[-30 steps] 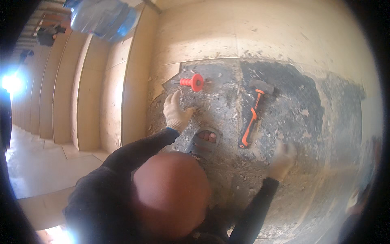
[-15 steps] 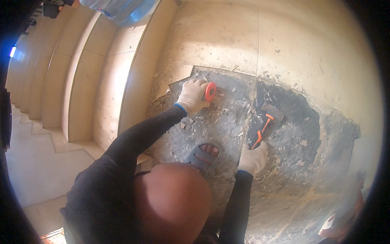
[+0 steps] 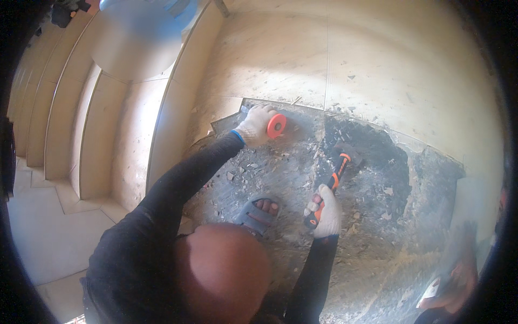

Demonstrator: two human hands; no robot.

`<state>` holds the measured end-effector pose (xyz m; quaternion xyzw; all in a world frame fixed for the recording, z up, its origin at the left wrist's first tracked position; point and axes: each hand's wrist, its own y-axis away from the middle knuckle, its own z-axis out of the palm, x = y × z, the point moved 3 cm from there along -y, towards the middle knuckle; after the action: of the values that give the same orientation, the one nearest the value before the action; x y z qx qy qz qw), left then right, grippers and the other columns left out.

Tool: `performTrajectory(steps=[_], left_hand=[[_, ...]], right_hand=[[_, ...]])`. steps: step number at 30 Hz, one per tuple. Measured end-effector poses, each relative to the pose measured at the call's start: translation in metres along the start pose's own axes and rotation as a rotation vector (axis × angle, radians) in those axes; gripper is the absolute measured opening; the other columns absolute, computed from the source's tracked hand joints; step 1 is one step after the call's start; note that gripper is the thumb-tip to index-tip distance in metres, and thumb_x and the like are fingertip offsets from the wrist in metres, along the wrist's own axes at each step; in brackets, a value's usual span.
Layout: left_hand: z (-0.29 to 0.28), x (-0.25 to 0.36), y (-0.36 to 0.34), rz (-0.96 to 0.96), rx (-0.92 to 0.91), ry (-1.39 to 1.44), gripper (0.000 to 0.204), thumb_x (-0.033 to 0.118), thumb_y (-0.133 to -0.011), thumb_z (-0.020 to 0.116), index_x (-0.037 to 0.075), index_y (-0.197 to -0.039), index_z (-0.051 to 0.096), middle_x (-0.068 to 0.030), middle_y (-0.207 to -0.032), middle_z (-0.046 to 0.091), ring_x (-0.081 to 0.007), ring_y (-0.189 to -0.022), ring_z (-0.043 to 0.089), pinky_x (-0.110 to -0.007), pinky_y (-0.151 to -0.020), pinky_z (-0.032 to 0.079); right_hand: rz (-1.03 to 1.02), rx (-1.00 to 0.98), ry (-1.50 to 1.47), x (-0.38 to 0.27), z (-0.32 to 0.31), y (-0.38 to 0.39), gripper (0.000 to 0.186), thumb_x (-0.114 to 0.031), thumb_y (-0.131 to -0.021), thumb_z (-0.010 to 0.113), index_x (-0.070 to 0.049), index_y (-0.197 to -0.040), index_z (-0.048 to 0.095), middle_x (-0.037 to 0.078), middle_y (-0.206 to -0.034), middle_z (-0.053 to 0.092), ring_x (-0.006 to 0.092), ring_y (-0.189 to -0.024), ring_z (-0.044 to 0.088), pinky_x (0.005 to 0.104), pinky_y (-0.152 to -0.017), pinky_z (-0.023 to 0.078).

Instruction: The person removes floor tiles using a hammer and a red chisel. They repeatedly strike the chisel to break tiles, then lift and clear debris by hand. A second person is visible nearby working on the floor.

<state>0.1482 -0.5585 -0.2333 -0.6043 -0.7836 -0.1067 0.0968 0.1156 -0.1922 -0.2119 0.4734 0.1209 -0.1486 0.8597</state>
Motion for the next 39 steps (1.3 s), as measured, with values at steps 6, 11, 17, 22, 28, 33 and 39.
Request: performTrajectory(steps=[6,11,17,22,28,33,39], left_hand=[[-0.004,-0.029,-0.025,-0.004,0.090,0.247,0.043,0.025,-0.089,0.085,0.005,-0.126,0.074,-0.0262,-0.126,0.074,-0.0476,-0.121,0.071,-0.053,-0.103,0.059],[-0.007,-0.034,-0.031,-0.050,0.119,0.378,0.037,0.025,-0.093,0.082,0.005,-0.124,0.076,-0.0277,-0.127,0.074,-0.0489,-0.121,0.070,-0.054,-0.104,0.058],[-0.006,-0.026,-0.034,-0.076,0.057,0.317,0.039,0.026,-0.093,0.082,0.006,-0.126,0.077,-0.0271,-0.128,0.074,-0.0487,-0.122,0.071,-0.054,-0.104,0.058],[-0.005,-0.029,-0.035,-0.130,0.027,0.316,0.041,0.028,-0.092,0.084,0.007,-0.127,0.077,-0.0259,-0.129,0.074,-0.0483,-0.123,0.071,-0.054,-0.105,0.058],[0.000,-0.032,-0.031,-0.095,0.085,0.303,0.041,0.027,-0.093,0.081,0.006,-0.128,0.074,-0.0260,-0.128,0.073,-0.0478,-0.122,0.071,-0.055,-0.104,0.058],[-0.002,-0.031,-0.032,-0.086,0.096,0.316,0.039,0.026,-0.093,0.080,0.007,-0.127,0.075,-0.0263,-0.125,0.074,-0.0482,-0.123,0.070,-0.055,-0.104,0.058],[-0.012,-0.025,-0.027,-0.054,0.153,0.333,0.035,0.023,-0.092,0.081,0.007,-0.123,0.077,-0.0254,-0.123,0.075,-0.0494,-0.116,0.072,-0.056,-0.099,0.059]], right_hand=[[-0.302,0.324,0.264,-0.020,0.031,0.028,0.021,-0.027,-0.106,0.075,-0.012,-0.110,0.060,-0.001,-0.084,0.056,0.0124,-0.062,0.056,0.0321,-0.051,0.049],[-0.716,0.349,0.230,-0.026,0.089,0.021,0.020,-0.017,-0.108,0.068,-0.005,-0.121,0.059,0.002,-0.084,0.060,0.0116,-0.055,0.059,0.0300,-0.047,0.052],[-0.699,0.225,0.980,0.023,0.141,-0.008,0.025,-0.022,-0.104,0.075,-0.003,-0.116,0.064,0.005,-0.079,0.069,0.0154,-0.055,0.067,0.0341,-0.044,0.049],[-0.205,0.109,0.664,0.012,0.118,0.005,0.022,-0.019,-0.101,0.078,-0.005,-0.108,0.063,0.003,-0.076,0.063,0.0139,-0.053,0.061,0.0360,-0.047,0.052],[-0.461,0.314,0.305,-0.019,0.113,0.015,0.015,-0.017,-0.105,0.065,-0.008,-0.111,0.054,0.001,-0.072,0.058,0.0154,-0.051,0.061,0.0352,-0.042,0.051],[-0.414,0.224,0.790,0.021,0.134,-0.008,0.031,-0.017,-0.104,0.069,-0.001,-0.129,0.061,0.005,-0.075,0.066,0.0169,-0.054,0.067,0.0367,-0.044,0.052],[-0.272,0.146,0.593,0.005,0.112,0.005,0.022,-0.018,-0.101,0.077,-0.005,-0.105,0.059,0.002,-0.075,0.060,0.0151,-0.053,0.062,0.0352,-0.043,0.049]])
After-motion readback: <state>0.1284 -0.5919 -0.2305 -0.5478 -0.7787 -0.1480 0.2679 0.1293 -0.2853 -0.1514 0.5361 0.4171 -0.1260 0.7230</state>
